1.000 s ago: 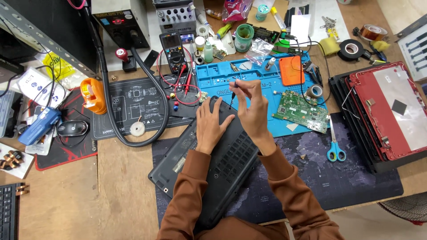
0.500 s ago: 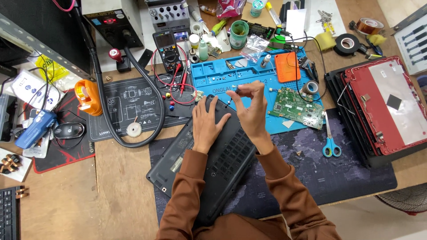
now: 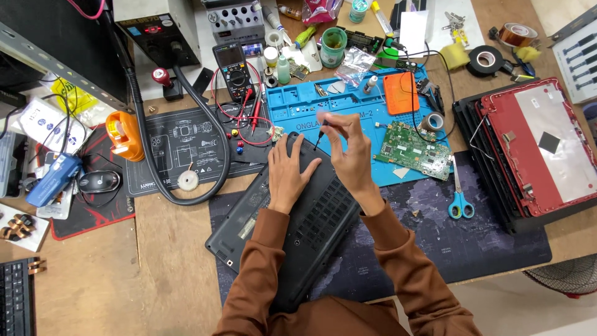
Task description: Repairing a laptop by removing screws and prying open the back cover to access internal components
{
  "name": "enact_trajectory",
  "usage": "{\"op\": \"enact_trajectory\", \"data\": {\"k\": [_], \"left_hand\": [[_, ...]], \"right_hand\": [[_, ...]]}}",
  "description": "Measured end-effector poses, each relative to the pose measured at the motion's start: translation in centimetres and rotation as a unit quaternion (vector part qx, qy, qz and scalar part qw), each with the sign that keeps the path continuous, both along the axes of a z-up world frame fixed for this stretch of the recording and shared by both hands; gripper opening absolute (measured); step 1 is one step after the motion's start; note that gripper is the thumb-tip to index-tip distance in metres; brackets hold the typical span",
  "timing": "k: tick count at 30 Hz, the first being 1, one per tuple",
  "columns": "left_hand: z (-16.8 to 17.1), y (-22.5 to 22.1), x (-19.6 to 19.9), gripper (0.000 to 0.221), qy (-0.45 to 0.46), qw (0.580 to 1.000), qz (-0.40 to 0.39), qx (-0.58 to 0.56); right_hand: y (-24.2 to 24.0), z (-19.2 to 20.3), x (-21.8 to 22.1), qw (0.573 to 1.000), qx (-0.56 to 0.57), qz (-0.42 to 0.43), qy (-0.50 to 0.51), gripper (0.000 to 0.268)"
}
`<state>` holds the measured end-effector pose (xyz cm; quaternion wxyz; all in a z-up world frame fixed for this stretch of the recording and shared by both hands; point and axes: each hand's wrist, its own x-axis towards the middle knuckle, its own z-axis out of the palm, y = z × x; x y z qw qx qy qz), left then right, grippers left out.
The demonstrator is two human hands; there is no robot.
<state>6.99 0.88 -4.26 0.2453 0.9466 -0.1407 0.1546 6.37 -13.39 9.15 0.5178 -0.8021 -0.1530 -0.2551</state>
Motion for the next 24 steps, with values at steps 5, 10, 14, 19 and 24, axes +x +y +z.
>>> {"op": "enact_trajectory", "data": {"k": [5,10,14,19,24], "left_hand": [[0.3,0.0,0.1,0.07,-0.005,1.0,0.002,0.006],[0.2,0.0,-0.3,0.069,-0.007,1.0,0.004,0.007],[0.7,0.2,-0.8,0.066,-0.012,1.0,-0.003,-0.015],[0.5,1.9,-3.0,0.067,-0.002,1.0,0.006,-0.008],[2.4,4.0,-5.8,0.076,0.043,0.99,0.109,0.082]], "right_hand": [[-0.2,-1.1,0.4,1.0,0.002,-0.018,-0.001,0.017],[0.3,-0.4,0.0,1.0,-0.007,-0.012,0.003,0.016],[-0.1,-1.0,-0.3,0.999,0.013,-0.026,-0.022,0.02],[-2.1,-0.6,-3.6,0.994,0.082,-0.067,-0.036,0.026],[-5.4,-2.0,-8.4,0.954,0.059,-0.01,0.293,0.03]]}}
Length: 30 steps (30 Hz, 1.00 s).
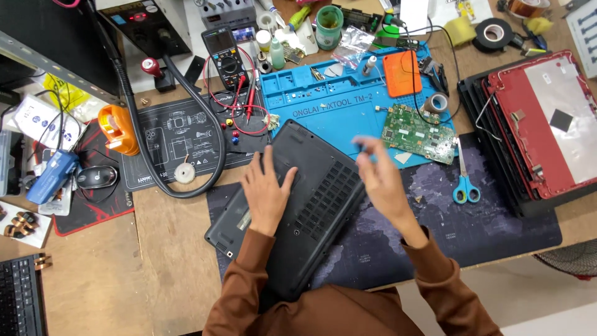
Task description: Repairing a laptop by removing screws and prying open the back cover to access internal components
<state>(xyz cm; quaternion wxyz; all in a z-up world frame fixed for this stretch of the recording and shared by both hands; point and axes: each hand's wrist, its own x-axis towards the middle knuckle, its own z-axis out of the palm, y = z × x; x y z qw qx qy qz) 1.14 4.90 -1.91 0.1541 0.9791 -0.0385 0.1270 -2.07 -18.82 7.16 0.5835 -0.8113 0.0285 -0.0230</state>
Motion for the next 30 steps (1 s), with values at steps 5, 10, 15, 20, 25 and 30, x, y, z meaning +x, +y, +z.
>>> {"op": "enact_trajectory", "data": {"k": [5,10,15,20,25,30], "left_hand": [[-0.9,1.1,0.1,0.088,0.022,0.997,0.054,0.058],[-1.6,3.8,2.9,0.087,0.061,0.998,0.016,0.003],[1.2,5.0,5.6,0.058,0.266,0.938,-0.002,-0.223],[0.8,6.9,6.8,0.026,0.332,0.86,-0.058,-0.384],[4.4,6.8,4.7,0.019,0.304,0.781,-0.049,-0.544],[4.7,7.1,3.2,0.017,0.245,0.726,-0.009,-0.643]], "right_hand": [[-1.3,-4.3,-4.2,0.982,-0.117,0.005,0.145,0.024],[-1.0,-5.3,-6.9,0.968,-0.157,0.035,0.193,0.032],[-0.9,-5.8,-7.2,0.971,-0.114,-0.023,0.21,0.039],[-1.3,-7.8,-7.7,0.971,-0.087,-0.04,0.218,0.044],[-0.1,-6.2,-8.4,0.978,-0.015,-0.06,0.199,0.062],[1.6,-4.4,-8.6,0.927,0.212,-0.075,0.299,0.023]]}}
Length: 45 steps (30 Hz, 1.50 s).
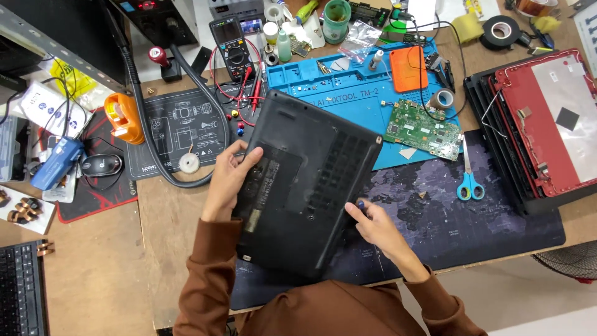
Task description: Repairing a laptop by removing screws and prying open the back cover to access internal components
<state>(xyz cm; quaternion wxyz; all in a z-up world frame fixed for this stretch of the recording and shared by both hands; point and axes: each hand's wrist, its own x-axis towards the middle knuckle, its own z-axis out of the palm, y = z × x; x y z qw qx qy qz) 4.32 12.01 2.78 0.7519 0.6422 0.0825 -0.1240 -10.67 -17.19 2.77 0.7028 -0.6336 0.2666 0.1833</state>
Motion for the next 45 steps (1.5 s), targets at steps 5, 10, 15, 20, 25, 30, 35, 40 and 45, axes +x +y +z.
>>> {"op": "enact_trajectory", "data": {"k": [5,10,15,20,25,30,35,40,45], "left_hand": [[-2.7,-0.1,-2.5,0.017,-0.022,0.997,0.077,-0.007],[3.1,-1.4,-6.7,0.024,0.03,0.992,0.115,-0.03],[3.9,-2.4,-10.0,0.07,0.098,0.986,0.127,-0.05],[4.3,-3.4,-13.1,0.07,0.205,0.961,0.152,-0.104],[4.2,-4.2,-15.1,0.066,0.28,0.939,0.146,-0.14],[5.1,-5.3,-15.5,0.07,0.301,0.936,0.137,-0.116],[4.0,-5.6,-15.7,0.064,0.296,0.935,0.15,-0.121],[4.1,-5.6,-15.9,0.066,0.278,0.946,0.133,-0.101],[2.5,-5.6,-16.8,0.044,0.319,0.935,0.116,-0.099]], "right_hand": [[-2.6,-0.7,3.2,0.963,-0.217,0.119,-0.109,0.028],[-4.8,1.3,7.1,0.933,-0.28,0.15,-0.17,0.05],[-4.2,4.5,10.9,0.893,-0.351,0.213,-0.186,0.047],[-2.9,6.4,13.3,0.885,-0.36,0.249,-0.159,0.05],[-1.0,11.0,12.9,0.875,-0.362,0.275,-0.167,0.051],[-0.1,14.2,11.3,0.836,-0.394,0.289,-0.251,0.042],[-0.5,14.8,10.5,0.81,-0.415,0.302,-0.285,0.043],[-1.1,14.1,11.8,0.808,-0.419,0.307,-0.277,0.043],[-1.8,12.4,16.1,0.824,-0.374,0.39,-0.171,0.042]]}}
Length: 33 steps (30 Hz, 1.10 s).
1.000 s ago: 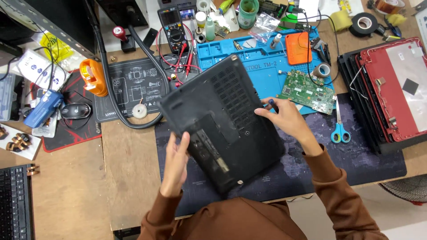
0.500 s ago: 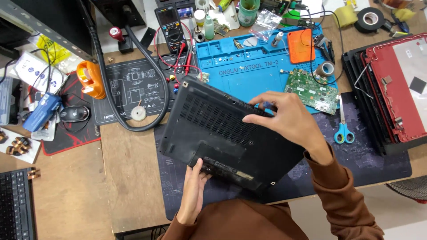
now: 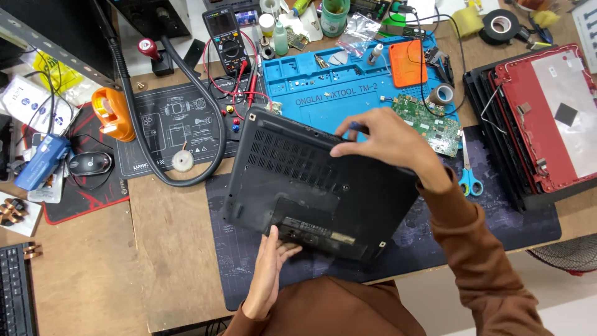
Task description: Repairing a laptop by removing screws and prying open the back cover to access internal components
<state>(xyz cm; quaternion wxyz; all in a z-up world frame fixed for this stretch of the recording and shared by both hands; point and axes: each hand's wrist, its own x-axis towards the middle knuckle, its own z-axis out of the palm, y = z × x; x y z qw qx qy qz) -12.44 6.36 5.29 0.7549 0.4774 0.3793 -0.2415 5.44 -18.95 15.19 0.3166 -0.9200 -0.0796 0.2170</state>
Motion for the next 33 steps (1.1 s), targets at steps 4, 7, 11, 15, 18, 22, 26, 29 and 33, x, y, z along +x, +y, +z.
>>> {"op": "enact_trajectory", "data": {"k": [4,7,11,15,18,22,26,29,33], "left_hand": [[1.7,-0.5,-0.2,0.06,0.034,0.999,-0.033,-0.013],[2.1,-0.3,-0.6,0.053,0.083,0.996,0.0,-0.043],[1.6,0.6,-1.0,0.035,0.073,0.992,-0.014,-0.099],[0.5,1.3,-1.3,0.033,0.086,0.988,-0.005,-0.129],[-1.5,2.3,-1.9,0.03,0.046,0.988,-0.042,-0.139],[-1.0,3.4,-0.6,0.038,0.058,0.986,-0.107,-0.114],[-1.7,4.1,0.0,0.05,0.059,0.96,-0.272,-0.034],[-1.5,4.5,0.4,0.047,0.024,0.93,-0.367,-0.003],[-1.1,4.2,2.3,0.046,-0.127,0.867,-0.482,0.03]], "right_hand": [[0.6,-2.8,3.5,0.997,-0.03,0.067,0.005,0.045],[1.6,-5.5,5.5,0.994,-0.024,0.086,0.065,0.041],[3.0,-9.4,7.2,0.988,-0.034,0.121,0.086,0.04],[4.6,-12.0,7.4,0.987,-0.056,0.117,0.098,0.035],[4.5,-12.7,7.3,0.989,-0.061,0.114,0.077,0.044],[4.5,-12.9,5.7,0.99,-0.104,0.088,0.036,0.047],[4.3,-12.4,4.7,0.995,-0.066,0.063,-0.039,0.048],[4.1,-10.6,4.1,0.995,-0.012,0.058,-0.082,0.043],[2.9,-8.1,3.8,0.964,0.181,0.021,-0.192,0.043]]}}
